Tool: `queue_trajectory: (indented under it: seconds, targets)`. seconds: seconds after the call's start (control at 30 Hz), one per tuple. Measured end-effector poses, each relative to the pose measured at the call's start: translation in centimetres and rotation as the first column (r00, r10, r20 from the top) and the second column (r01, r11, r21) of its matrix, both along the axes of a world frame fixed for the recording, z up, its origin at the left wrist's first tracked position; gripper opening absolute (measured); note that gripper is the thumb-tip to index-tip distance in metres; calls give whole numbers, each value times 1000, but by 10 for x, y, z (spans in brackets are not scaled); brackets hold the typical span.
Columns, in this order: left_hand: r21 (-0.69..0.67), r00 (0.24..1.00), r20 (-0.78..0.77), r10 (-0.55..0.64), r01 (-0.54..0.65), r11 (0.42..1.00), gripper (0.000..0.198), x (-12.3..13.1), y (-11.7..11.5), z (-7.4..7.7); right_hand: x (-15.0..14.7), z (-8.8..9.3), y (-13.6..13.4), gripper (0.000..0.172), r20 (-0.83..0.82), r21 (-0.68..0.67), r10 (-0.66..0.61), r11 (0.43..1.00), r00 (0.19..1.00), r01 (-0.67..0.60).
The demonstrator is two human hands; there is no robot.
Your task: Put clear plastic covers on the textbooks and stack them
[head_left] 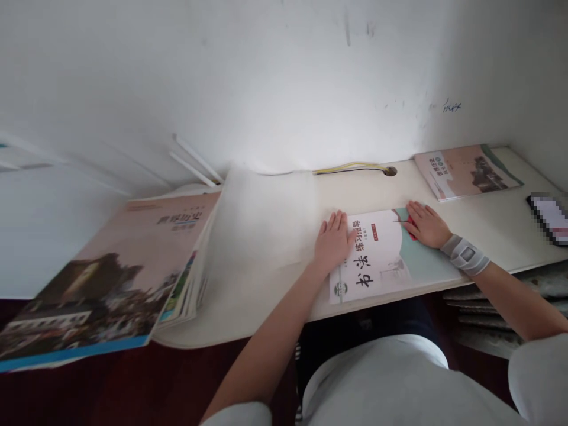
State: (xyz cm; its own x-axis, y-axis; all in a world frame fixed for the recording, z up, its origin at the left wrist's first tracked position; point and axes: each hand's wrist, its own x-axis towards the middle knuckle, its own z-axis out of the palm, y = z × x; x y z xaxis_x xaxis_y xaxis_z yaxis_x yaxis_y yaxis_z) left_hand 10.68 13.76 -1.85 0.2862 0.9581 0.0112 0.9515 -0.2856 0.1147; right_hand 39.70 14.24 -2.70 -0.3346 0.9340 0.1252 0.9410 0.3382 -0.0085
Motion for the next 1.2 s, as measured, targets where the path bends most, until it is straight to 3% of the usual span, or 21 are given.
queue_trajectory:
  seconds: [0.17,0.4,0.6,0.7,0.87,0.93,1.03,1.13,1.2]
  targets:
    - [62,996,-37,84,-81,995,59,-19,5,8,6,9,9,53,33,44,-98,994,995,96]
    - [54,999,-4,32,-32,998,42,-21,19,20,0,29,28,38,41,30,-113,993,993,111]
    - [86,992,-21,123,-121,989,51,-20,16,24,16,40,31,36,-63,-47,-384,923,921,382]
    - [70,991,38,129,-131,989,53,-16,10,24,26,38,28,35,-163,-142,-422,905,892,402]
    - [25,949,261,175,-187,982,52,-17,7,22,32,31,22,35,-266,-134,-420,908,868,398]
    - [6,877,442,190,-215,977,51,-20,8,20,33,29,21,35,-372,-118,-411,910,832,396]
    - [-68,636,738,224,-260,963,52,-25,11,18,34,27,19,36,-630,-86,-338,925,699,370]
    - [-139,421,876,233,-243,960,56,-29,11,20,34,30,16,37,-755,-43,-231,951,614,305]
    - [-183,358,901,244,-196,963,57,-31,11,25,34,35,14,38,-772,-42,-187,969,607,244]
